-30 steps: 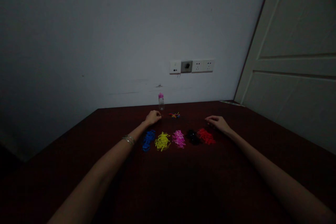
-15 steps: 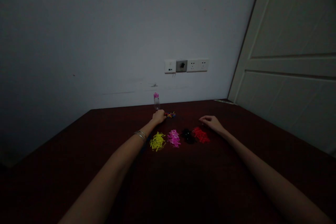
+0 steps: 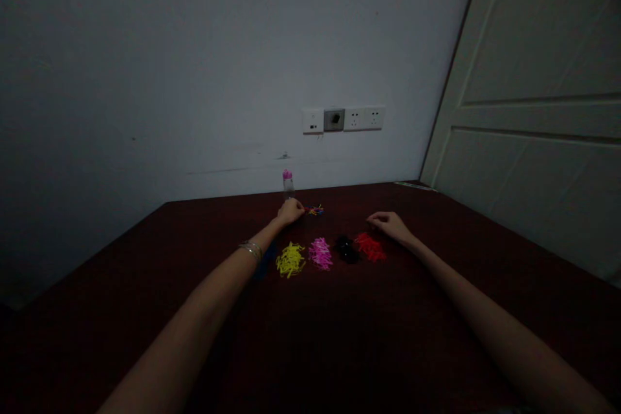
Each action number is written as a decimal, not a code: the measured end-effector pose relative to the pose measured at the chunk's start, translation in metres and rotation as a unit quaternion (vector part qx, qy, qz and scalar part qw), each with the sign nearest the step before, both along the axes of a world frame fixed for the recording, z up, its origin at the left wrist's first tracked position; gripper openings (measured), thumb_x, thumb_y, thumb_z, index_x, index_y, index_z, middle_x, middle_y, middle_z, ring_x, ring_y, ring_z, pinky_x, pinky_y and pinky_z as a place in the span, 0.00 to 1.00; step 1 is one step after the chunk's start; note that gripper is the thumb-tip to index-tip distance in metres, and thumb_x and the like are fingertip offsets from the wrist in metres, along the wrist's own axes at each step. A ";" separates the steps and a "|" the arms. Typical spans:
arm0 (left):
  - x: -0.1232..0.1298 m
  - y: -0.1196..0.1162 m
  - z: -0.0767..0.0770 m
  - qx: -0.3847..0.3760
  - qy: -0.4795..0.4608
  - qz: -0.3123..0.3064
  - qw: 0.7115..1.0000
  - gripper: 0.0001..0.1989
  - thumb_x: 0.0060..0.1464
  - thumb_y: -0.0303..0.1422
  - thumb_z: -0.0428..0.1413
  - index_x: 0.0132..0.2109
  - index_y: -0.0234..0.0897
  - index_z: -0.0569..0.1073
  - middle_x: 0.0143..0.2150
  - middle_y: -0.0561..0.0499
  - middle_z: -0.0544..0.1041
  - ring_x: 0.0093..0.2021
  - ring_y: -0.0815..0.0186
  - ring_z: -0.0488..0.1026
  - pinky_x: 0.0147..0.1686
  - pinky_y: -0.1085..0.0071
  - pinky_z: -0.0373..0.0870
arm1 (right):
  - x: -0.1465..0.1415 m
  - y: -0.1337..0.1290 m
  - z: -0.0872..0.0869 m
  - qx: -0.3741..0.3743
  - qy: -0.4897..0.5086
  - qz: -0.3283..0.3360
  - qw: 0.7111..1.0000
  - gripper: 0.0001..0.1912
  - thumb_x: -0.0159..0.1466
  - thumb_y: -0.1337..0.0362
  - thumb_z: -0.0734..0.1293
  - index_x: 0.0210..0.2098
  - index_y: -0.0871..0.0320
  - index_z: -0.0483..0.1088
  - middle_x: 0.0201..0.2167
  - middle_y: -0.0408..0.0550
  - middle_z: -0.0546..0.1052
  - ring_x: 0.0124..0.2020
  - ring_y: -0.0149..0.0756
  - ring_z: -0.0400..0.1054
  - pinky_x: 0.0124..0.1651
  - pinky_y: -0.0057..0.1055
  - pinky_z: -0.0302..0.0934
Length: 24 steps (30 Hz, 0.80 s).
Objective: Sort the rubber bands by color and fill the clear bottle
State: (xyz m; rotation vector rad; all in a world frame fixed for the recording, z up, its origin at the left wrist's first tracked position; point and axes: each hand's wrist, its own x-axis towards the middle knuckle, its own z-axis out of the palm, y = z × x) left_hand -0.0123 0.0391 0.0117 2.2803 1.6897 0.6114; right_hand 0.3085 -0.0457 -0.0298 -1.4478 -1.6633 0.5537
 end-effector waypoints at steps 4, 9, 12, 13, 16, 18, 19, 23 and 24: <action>-0.013 0.001 0.006 -0.005 -0.064 -0.055 0.996 0.10 0.45 0.31 0.55 0.32 0.31 0.78 0.29 0.47 0.77 0.30 0.67 0.70 0.32 0.75 0.63 | 0.002 0.002 -0.002 -0.002 -0.006 0.003 1.000 0.16 0.52 0.57 0.63 0.30 0.63 0.74 0.24 0.48 0.75 0.24 0.32 0.65 0.27 0.26 0.57; -0.025 -0.005 0.011 -0.010 -0.101 -0.084 0.991 0.10 0.42 0.31 0.56 0.29 0.30 0.79 0.25 0.48 0.76 0.26 0.69 0.68 0.27 0.75 0.61 | 0.003 0.002 -0.002 -0.005 -0.010 0.001 1.000 0.16 0.52 0.56 0.63 0.31 0.63 0.74 0.23 0.48 0.75 0.24 0.32 0.65 0.28 0.27 0.57; -0.019 -0.012 0.012 -0.011 -0.116 -0.111 0.987 0.10 0.42 0.32 0.56 0.29 0.29 0.79 0.24 0.49 0.75 0.25 0.69 0.67 0.26 0.75 0.60 | 0.003 0.002 -0.002 -0.003 -0.009 0.002 1.000 0.16 0.52 0.56 0.63 0.31 0.63 0.74 0.23 0.48 0.75 0.24 0.32 0.66 0.28 0.27 0.58; -0.014 -0.014 0.012 -0.013 -0.117 -0.124 0.985 0.10 0.43 0.33 0.56 0.29 0.29 0.79 0.23 0.49 0.75 0.25 0.70 0.67 0.26 0.75 0.60 | 0.003 0.002 -0.002 -0.004 -0.010 0.002 1.000 0.16 0.52 0.56 0.63 0.31 0.63 0.74 0.23 0.48 0.75 0.24 0.33 0.66 0.28 0.27 0.58; 0.007 -0.026 0.014 -0.018 -0.111 -0.179 0.977 0.11 0.44 0.33 0.55 0.30 0.29 0.78 0.24 0.50 0.75 0.24 0.71 0.66 0.26 0.76 0.60 | 0.003 0.002 -0.002 -0.004 -0.014 -0.001 1.000 0.16 0.53 0.56 0.63 0.31 0.62 0.74 0.23 0.48 0.75 0.25 0.33 0.67 0.29 0.27 0.58; 0.027 -0.035 0.015 -0.009 -0.102 -0.217 0.971 0.10 0.45 0.31 0.54 0.30 0.30 0.78 0.26 0.50 0.75 0.26 0.71 0.67 0.29 0.76 0.61 | 0.002 0.001 -0.001 -0.003 -0.016 -0.004 1.000 0.16 0.53 0.56 0.63 0.31 0.62 0.75 0.22 0.48 0.75 0.25 0.33 0.67 0.29 0.27 0.58; 0.037 -0.041 0.016 -0.006 -0.096 -0.231 0.968 0.10 0.45 0.30 0.54 0.31 0.30 0.78 0.27 0.50 0.76 0.27 0.70 0.68 0.30 0.76 0.61 | 0.001 0.001 -0.001 -0.004 -0.016 -0.007 1.000 0.16 0.53 0.57 0.63 0.31 0.63 0.74 0.22 0.48 0.75 0.25 0.34 0.67 0.29 0.27 0.58; 0.078 -0.066 0.018 0.009 -0.062 -0.290 0.955 0.10 0.46 0.28 0.53 0.34 0.31 0.78 0.31 0.49 0.77 0.30 0.70 0.69 0.33 0.77 0.62 | 0.000 -0.001 0.001 -0.006 -0.014 -0.003 1.000 0.16 0.53 0.57 0.63 0.32 0.63 0.74 0.22 0.48 0.75 0.24 0.33 0.66 0.28 0.27 0.58; 0.088 -0.072 0.018 0.013 -0.050 -0.307 0.950 0.10 0.46 0.28 0.53 0.34 0.32 0.78 0.31 0.49 0.77 0.31 0.70 0.69 0.34 0.77 0.62 | 0.000 -0.001 0.001 -0.004 -0.013 0.001 1.000 0.16 0.53 0.57 0.63 0.32 0.63 0.74 0.22 0.48 0.75 0.23 0.32 0.66 0.27 0.27 0.58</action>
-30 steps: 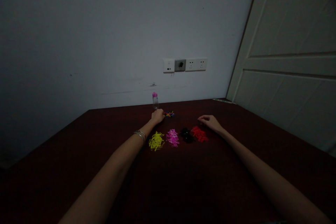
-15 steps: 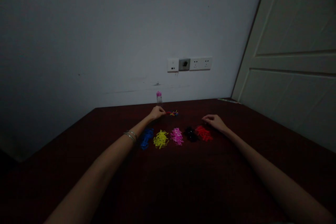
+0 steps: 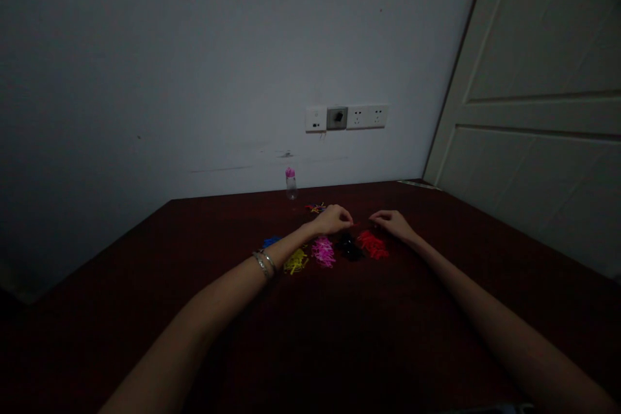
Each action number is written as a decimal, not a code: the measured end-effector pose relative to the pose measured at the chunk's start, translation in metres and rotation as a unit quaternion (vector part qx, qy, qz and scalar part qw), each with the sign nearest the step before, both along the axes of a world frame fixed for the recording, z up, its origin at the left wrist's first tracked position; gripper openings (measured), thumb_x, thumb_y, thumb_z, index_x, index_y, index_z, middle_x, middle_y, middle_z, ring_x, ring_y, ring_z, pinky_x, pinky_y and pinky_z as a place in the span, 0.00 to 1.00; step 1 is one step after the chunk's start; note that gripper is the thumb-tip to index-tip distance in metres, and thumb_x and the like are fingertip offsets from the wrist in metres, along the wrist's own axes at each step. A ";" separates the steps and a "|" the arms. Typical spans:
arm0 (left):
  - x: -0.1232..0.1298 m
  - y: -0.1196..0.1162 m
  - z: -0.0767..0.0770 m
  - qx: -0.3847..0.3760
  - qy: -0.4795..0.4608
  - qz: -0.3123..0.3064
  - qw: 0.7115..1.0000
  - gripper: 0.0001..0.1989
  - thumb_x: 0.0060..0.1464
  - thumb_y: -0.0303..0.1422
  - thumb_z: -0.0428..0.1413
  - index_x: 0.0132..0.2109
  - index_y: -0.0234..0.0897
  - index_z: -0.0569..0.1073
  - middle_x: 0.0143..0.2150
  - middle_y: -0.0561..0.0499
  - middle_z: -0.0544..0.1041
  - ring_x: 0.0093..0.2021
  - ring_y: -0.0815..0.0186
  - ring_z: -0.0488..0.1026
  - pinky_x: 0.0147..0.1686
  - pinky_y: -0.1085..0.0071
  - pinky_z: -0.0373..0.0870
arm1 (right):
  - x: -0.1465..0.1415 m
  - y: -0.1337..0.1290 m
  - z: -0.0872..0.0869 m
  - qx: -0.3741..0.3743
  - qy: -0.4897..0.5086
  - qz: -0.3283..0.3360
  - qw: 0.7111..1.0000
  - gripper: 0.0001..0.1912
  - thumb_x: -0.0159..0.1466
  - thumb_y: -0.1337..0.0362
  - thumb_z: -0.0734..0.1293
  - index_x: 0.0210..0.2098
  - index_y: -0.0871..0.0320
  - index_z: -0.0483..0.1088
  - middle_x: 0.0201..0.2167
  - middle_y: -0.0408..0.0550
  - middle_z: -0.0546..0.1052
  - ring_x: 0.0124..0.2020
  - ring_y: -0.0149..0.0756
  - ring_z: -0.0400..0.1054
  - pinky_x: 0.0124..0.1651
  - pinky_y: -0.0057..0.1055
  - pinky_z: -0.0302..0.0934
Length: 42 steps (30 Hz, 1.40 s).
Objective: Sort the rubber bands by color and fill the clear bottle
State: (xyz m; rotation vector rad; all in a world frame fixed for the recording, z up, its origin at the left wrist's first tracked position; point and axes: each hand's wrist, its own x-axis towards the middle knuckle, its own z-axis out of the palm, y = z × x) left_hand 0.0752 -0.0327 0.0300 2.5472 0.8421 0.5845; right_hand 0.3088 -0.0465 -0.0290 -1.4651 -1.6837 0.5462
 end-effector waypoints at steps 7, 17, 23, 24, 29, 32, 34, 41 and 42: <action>0.031 -0.021 -0.004 0.007 0.025 -0.050 0.998 0.10 0.47 0.29 0.54 0.36 0.34 0.78 0.32 0.50 0.76 0.32 0.70 0.69 0.35 0.77 0.62 | 0.001 0.002 -0.002 0.012 0.013 0.007 1.000 0.14 0.51 0.59 0.63 0.30 0.63 0.74 0.25 0.49 0.76 0.25 0.33 0.67 0.29 0.26 0.59; -0.045 0.032 -0.017 -0.089 -0.136 0.119 0.980 0.13 0.45 0.37 0.56 0.30 0.30 0.78 0.27 0.49 0.76 0.28 0.69 0.68 0.30 0.75 0.61 | 0.002 0.003 -0.003 -0.005 -0.001 -0.002 1.000 0.16 0.52 0.57 0.63 0.31 0.63 0.74 0.23 0.47 0.75 0.25 0.33 0.67 0.28 0.26 0.58; -0.134 0.068 -0.033 -0.115 -0.312 0.345 0.878 0.15 0.43 0.39 0.56 0.25 0.30 0.76 0.18 0.50 0.71 0.20 0.72 0.63 0.21 0.76 0.55 | 0.001 0.003 -0.003 0.000 0.005 -0.005 1.000 0.14 0.52 0.58 0.63 0.29 0.62 0.74 0.23 0.47 0.75 0.25 0.33 0.67 0.29 0.27 0.59; -0.148 0.072 -0.036 -0.110 -0.327 0.366 0.864 0.14 0.43 0.40 0.56 0.25 0.30 0.76 0.18 0.50 0.71 0.20 0.72 0.62 0.20 0.76 0.54 | 0.001 0.002 -0.002 0.001 0.002 -0.006 1.000 0.14 0.52 0.58 0.63 0.29 0.62 0.74 0.23 0.47 0.75 0.25 0.33 0.67 0.29 0.27 0.59; -0.190 0.076 -0.049 -0.130 -0.368 0.415 0.822 0.14 0.42 0.41 0.55 0.25 0.31 0.74 0.15 0.54 0.66 0.15 0.74 0.57 0.16 0.77 0.49 | 0.001 0.002 -0.001 -0.003 -0.010 -0.014 1.000 0.15 0.52 0.57 0.63 0.29 0.62 0.74 0.23 0.48 0.76 0.25 0.34 0.67 0.29 0.28 0.59; -0.193 0.075 -0.052 -0.146 -0.386 0.405 0.816 0.16 0.43 0.42 0.55 0.26 0.31 0.73 0.14 0.55 0.65 0.14 0.75 0.55 0.15 0.77 0.47 | 0.004 0.004 -0.002 -0.003 -0.015 -0.011 1.000 0.15 0.52 0.57 0.63 0.30 0.61 0.75 0.23 0.48 0.76 0.25 0.34 0.67 0.29 0.28 0.59; -0.191 0.074 -0.052 -0.144 -0.384 0.396 0.822 0.16 0.42 0.43 0.55 0.25 0.30 0.73 0.15 0.54 0.66 0.15 0.75 0.56 0.16 0.77 0.49 | 0.004 0.005 -0.002 -0.011 -0.015 -0.010 1.000 0.15 0.52 0.57 0.63 0.30 0.62 0.75 0.23 0.48 0.75 0.25 0.34 0.67 0.29 0.27 0.59; -0.193 0.071 -0.052 -0.135 -0.420 0.407 0.800 0.18 0.42 0.45 0.54 0.25 0.30 0.72 0.17 0.53 0.67 0.15 0.76 0.56 0.16 0.78 0.49 | -0.019 0.017 0.011 -0.009 -0.030 0.029 0.999 0.15 0.51 0.61 0.63 0.34 0.63 0.73 0.25 0.47 0.75 0.23 0.30 0.65 0.25 0.24 0.57; -0.194 0.070 -0.051 -0.138 -0.431 0.408 0.793 0.18 0.42 0.45 0.54 0.26 0.30 0.72 0.17 0.54 0.66 0.14 0.76 0.55 0.16 0.78 0.48 | -0.027 0.021 0.014 -0.006 -0.037 0.039 0.999 0.15 0.50 0.62 0.63 0.34 0.63 0.73 0.25 0.47 0.75 0.23 0.30 0.64 0.26 0.24 0.57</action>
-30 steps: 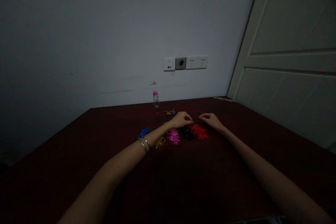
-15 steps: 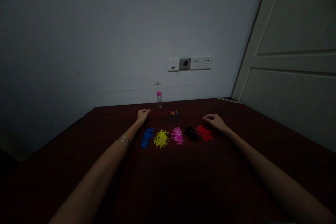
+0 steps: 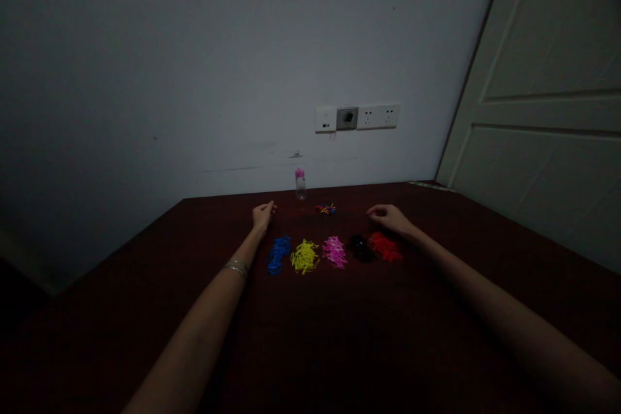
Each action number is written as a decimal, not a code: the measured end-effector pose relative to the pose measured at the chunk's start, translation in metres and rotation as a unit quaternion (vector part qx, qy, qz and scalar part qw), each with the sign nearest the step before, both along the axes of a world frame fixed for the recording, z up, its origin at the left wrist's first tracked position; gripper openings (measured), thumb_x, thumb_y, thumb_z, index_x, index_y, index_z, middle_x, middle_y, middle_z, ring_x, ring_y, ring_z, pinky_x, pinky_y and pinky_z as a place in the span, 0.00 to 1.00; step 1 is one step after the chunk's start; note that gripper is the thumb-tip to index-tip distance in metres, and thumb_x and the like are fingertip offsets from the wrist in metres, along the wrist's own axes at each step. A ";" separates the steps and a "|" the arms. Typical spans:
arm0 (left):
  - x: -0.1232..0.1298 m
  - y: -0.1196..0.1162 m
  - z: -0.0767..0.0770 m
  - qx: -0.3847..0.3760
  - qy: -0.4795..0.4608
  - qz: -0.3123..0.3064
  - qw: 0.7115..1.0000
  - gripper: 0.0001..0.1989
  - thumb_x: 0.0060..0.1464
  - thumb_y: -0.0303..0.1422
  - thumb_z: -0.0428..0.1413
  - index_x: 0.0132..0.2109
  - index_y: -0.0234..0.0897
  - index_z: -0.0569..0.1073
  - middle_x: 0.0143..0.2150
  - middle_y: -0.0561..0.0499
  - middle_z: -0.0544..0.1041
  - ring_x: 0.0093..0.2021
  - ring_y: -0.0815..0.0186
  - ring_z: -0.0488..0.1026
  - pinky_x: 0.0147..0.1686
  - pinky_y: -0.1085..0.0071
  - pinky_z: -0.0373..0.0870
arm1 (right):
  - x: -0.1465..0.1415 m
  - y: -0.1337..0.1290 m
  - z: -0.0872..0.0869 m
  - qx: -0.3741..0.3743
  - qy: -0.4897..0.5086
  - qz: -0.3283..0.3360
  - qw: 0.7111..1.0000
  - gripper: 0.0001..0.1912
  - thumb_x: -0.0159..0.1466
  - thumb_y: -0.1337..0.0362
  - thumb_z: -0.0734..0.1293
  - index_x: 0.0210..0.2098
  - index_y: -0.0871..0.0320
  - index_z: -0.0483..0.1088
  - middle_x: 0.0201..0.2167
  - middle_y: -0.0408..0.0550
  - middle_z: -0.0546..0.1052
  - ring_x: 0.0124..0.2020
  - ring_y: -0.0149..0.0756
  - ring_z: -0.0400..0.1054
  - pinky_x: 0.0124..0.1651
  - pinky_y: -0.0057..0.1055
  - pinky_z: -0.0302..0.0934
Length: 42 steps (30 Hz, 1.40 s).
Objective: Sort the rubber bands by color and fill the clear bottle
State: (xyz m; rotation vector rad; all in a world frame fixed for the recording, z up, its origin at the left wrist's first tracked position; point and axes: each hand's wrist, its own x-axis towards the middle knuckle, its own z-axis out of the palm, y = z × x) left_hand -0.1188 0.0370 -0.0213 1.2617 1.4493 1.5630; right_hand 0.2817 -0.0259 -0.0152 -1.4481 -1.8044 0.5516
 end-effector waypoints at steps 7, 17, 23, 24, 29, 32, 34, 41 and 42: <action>0.001 -0.009 0.003 0.007 -0.010 -0.002 1.000 0.21 0.41 0.48 0.53 0.28 0.30 0.71 0.17 0.55 0.64 0.14 0.77 0.53 0.15 0.78 0.47 | -0.060 0.034 0.002 0.065 -0.027 0.062 0.996 0.19 0.49 0.72 0.64 0.41 0.60 0.70 0.30 0.45 0.74 0.30 0.30 0.67 0.34 0.24 0.60; 0.004 -0.007 0.000 0.009 0.049 -0.005 0.999 0.22 0.43 0.49 0.53 0.25 0.30 0.72 0.16 0.53 0.65 0.15 0.76 0.54 0.15 0.78 0.47 | -0.093 0.068 -0.013 0.054 -0.066 0.047 0.995 0.26 0.50 0.74 0.66 0.49 0.57 0.65 0.33 0.45 0.75 0.34 0.30 0.68 0.39 0.26 0.60; 0.002 -0.005 -0.002 0.019 0.047 -0.011 0.999 0.21 0.44 0.47 0.52 0.24 0.30 0.72 0.16 0.53 0.65 0.15 0.76 0.55 0.15 0.78 0.48 | -0.099 0.065 -0.010 0.056 -0.120 0.011 0.991 0.21 0.54 0.68 0.65 0.48 0.55 0.66 0.33 0.45 0.75 0.33 0.32 0.68 0.34 0.25 0.59; 0.002 -0.005 -0.003 0.017 0.048 -0.011 0.999 0.21 0.44 0.47 0.52 0.24 0.30 0.72 0.16 0.53 0.65 0.15 0.76 0.55 0.16 0.78 0.48 | -0.100 0.064 -0.010 0.058 -0.124 0.004 0.991 0.20 0.54 0.68 0.64 0.48 0.54 0.66 0.33 0.46 0.76 0.33 0.33 0.68 0.33 0.25 0.58; 0.002 -0.004 -0.004 0.018 0.050 -0.012 0.999 0.21 0.45 0.47 0.52 0.24 0.30 0.72 0.15 0.53 0.65 0.15 0.75 0.56 0.16 0.78 0.48 | -0.101 0.058 -0.010 0.080 -0.120 -0.019 0.989 0.19 0.55 0.67 0.64 0.47 0.52 0.67 0.33 0.45 0.76 0.34 0.33 0.68 0.34 0.25 0.58; 0.002 -0.003 -0.004 0.020 0.051 -0.010 0.998 0.21 0.45 0.47 0.52 0.24 0.30 0.72 0.16 0.53 0.66 0.15 0.75 0.56 0.16 0.78 0.48 | -0.100 0.055 -0.011 0.089 -0.102 -0.017 0.991 0.19 0.54 0.68 0.64 0.46 0.52 0.67 0.32 0.45 0.76 0.33 0.33 0.68 0.34 0.25 0.58; 0.002 -0.003 -0.005 0.018 0.051 -0.010 0.998 0.21 0.45 0.47 0.52 0.23 0.31 0.72 0.15 0.53 0.66 0.15 0.75 0.56 0.16 0.77 0.49 | -0.099 0.054 -0.011 0.081 -0.096 -0.017 0.992 0.20 0.54 0.68 0.64 0.47 0.53 0.66 0.32 0.45 0.75 0.31 0.32 0.68 0.34 0.25 0.58; 0.003 -0.005 -0.003 0.019 0.046 -0.012 0.999 0.21 0.45 0.47 0.52 0.23 0.30 0.72 0.15 0.54 0.65 0.15 0.75 0.56 0.16 0.77 0.48 | -0.096 0.046 -0.002 0.087 -0.014 0.020 0.996 0.23 0.52 0.70 0.63 0.49 0.59 0.63 0.27 0.44 0.73 0.29 0.30 0.66 0.35 0.26 0.59; 0.003 -0.005 -0.003 0.018 0.047 -0.012 0.999 0.21 0.45 0.47 0.52 0.23 0.31 0.72 0.15 0.54 0.65 0.15 0.75 0.56 0.16 0.77 0.48 | -0.097 0.043 0.001 0.096 0.000 0.032 0.995 0.24 0.52 0.70 0.63 0.49 0.60 0.63 0.27 0.43 0.73 0.28 0.30 0.66 0.35 0.26 0.59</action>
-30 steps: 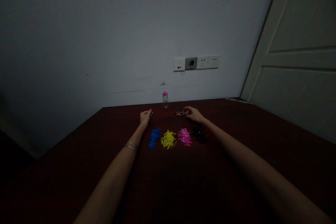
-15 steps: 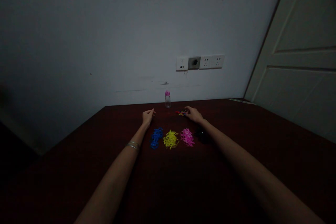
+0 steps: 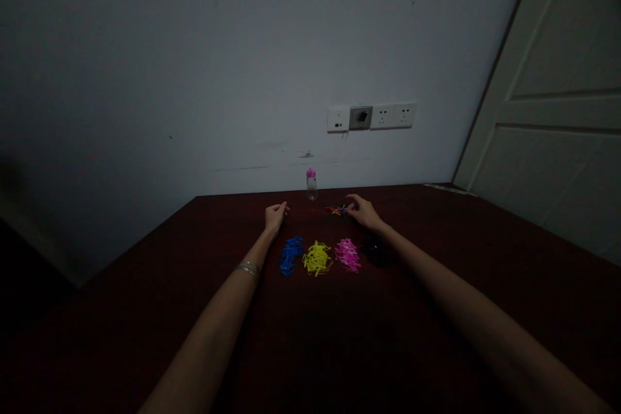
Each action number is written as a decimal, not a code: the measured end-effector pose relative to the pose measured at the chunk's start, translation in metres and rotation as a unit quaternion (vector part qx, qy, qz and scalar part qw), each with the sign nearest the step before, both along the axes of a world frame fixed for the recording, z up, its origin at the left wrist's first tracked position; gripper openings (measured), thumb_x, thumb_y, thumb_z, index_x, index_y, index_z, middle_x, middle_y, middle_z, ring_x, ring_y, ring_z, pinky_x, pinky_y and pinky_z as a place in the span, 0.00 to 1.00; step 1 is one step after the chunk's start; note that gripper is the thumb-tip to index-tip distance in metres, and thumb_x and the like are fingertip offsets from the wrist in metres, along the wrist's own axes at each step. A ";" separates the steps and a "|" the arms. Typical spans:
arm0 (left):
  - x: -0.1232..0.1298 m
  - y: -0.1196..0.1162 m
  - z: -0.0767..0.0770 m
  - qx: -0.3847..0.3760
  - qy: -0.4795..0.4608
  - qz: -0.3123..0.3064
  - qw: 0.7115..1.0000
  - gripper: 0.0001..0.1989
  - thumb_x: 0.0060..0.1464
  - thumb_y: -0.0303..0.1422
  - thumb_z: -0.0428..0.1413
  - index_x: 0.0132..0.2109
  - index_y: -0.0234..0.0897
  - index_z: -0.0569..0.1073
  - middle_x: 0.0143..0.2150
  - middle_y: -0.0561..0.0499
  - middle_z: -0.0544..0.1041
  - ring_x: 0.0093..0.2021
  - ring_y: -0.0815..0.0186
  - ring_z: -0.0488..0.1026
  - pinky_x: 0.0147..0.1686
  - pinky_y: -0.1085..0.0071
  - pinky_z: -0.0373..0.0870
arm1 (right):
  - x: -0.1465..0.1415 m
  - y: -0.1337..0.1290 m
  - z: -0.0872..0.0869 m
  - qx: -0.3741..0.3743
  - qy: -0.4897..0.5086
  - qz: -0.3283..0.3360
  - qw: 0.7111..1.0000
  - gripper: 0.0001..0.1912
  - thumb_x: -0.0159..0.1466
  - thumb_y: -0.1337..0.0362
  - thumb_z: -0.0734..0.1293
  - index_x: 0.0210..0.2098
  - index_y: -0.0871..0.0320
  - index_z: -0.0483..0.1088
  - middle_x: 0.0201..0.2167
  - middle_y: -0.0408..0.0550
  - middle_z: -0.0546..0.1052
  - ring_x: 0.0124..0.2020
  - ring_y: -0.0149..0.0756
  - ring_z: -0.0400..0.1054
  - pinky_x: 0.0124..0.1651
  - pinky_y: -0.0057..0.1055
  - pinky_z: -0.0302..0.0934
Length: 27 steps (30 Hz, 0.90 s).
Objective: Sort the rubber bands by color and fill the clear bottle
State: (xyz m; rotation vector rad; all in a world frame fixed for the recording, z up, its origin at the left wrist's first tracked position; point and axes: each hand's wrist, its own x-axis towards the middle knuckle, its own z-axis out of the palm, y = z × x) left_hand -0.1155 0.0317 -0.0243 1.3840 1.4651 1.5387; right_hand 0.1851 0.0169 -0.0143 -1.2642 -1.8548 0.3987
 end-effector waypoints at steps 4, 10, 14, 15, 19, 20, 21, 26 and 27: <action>0.001 0.000 -0.001 0.006 -0.004 -0.004 1.000 0.21 0.44 0.47 0.53 0.23 0.30 0.72 0.15 0.53 0.66 0.15 0.76 0.56 0.17 0.77 0.49 | -0.008 -0.022 0.011 0.023 0.033 0.049 0.998 0.24 0.53 0.68 0.63 0.50 0.59 0.61 0.27 0.43 0.73 0.27 0.29 0.64 0.33 0.25 0.59; 0.000 0.002 -0.001 0.009 -0.002 -0.008 1.000 0.20 0.44 0.46 0.53 0.23 0.30 0.72 0.16 0.53 0.66 0.14 0.76 0.56 0.16 0.78 0.49 | -0.033 -0.054 0.020 0.028 0.038 0.137 0.989 0.23 0.54 0.67 0.62 0.50 0.59 0.61 0.27 0.42 0.72 0.27 0.28 0.63 0.33 0.25 0.59; 0.000 0.002 -0.002 0.011 0.011 -0.003 1.000 0.20 0.44 0.46 0.52 0.23 0.30 0.72 0.16 0.52 0.67 0.15 0.75 0.57 0.16 0.78 0.50 | -0.051 -0.064 0.021 0.038 0.024 0.179 0.983 0.22 0.55 0.69 0.61 0.50 0.60 0.60 0.27 0.41 0.71 0.27 0.27 0.64 0.33 0.25 0.58; 0.000 0.002 -0.002 0.012 0.011 -0.002 1.000 0.20 0.44 0.46 0.52 0.23 0.30 0.72 0.16 0.53 0.67 0.15 0.75 0.57 0.16 0.78 0.50 | -0.057 -0.066 0.021 0.039 0.015 0.187 0.981 0.22 0.55 0.70 0.61 0.50 0.60 0.61 0.27 0.41 0.71 0.27 0.27 0.64 0.33 0.25 0.58; 0.000 0.002 -0.002 0.018 0.019 -0.002 1.000 0.19 0.45 0.44 0.52 0.23 0.30 0.72 0.17 0.52 0.67 0.16 0.75 0.58 0.17 0.78 0.51 | -0.086 -0.073 0.023 0.037 -0.053 0.231 0.971 0.23 0.55 0.72 0.60 0.51 0.59 0.61 0.28 0.42 0.72 0.27 0.27 0.64 0.32 0.23 0.57; -0.001 0.003 -0.002 0.020 0.022 -0.003 1.000 0.18 0.45 0.44 0.52 0.23 0.30 0.72 0.17 0.52 0.68 0.16 0.75 0.58 0.17 0.78 0.51 | -0.094 -0.075 0.024 0.036 -0.075 0.241 0.967 0.24 0.55 0.73 0.61 0.52 0.58 0.61 0.28 0.41 0.72 0.27 0.27 0.64 0.32 0.23 0.56; -0.001 0.003 -0.003 0.022 0.026 -0.003 0.999 0.18 0.45 0.43 0.52 0.23 0.31 0.72 0.17 0.52 0.68 0.16 0.75 0.59 0.18 0.77 0.52 | -0.103 -0.077 0.025 0.034 -0.096 0.247 0.964 0.25 0.55 0.73 0.61 0.52 0.56 0.61 0.28 0.41 0.73 0.27 0.27 0.65 0.31 0.23 0.56; -0.001 0.004 -0.003 0.031 0.063 -0.011 0.998 0.18 0.46 0.43 0.52 0.23 0.30 0.73 0.18 0.52 0.69 0.19 0.73 0.62 0.20 0.77 0.55 | -0.129 -0.081 0.029 0.032 -0.172 0.254 0.951 0.23 0.55 0.73 0.61 0.50 0.54 0.65 0.29 0.42 0.74 0.27 0.27 0.65 0.29 0.22 0.54; 0.000 0.004 -0.003 0.031 0.071 -0.013 0.997 0.18 0.46 0.43 0.52 0.23 0.30 0.74 0.18 0.51 0.70 0.19 0.73 0.63 0.21 0.77 0.56 | -0.130 -0.080 0.030 0.028 -0.176 0.255 0.950 0.23 0.54 0.73 0.61 0.49 0.54 0.65 0.29 0.42 0.74 0.27 0.27 0.65 0.30 0.22 0.54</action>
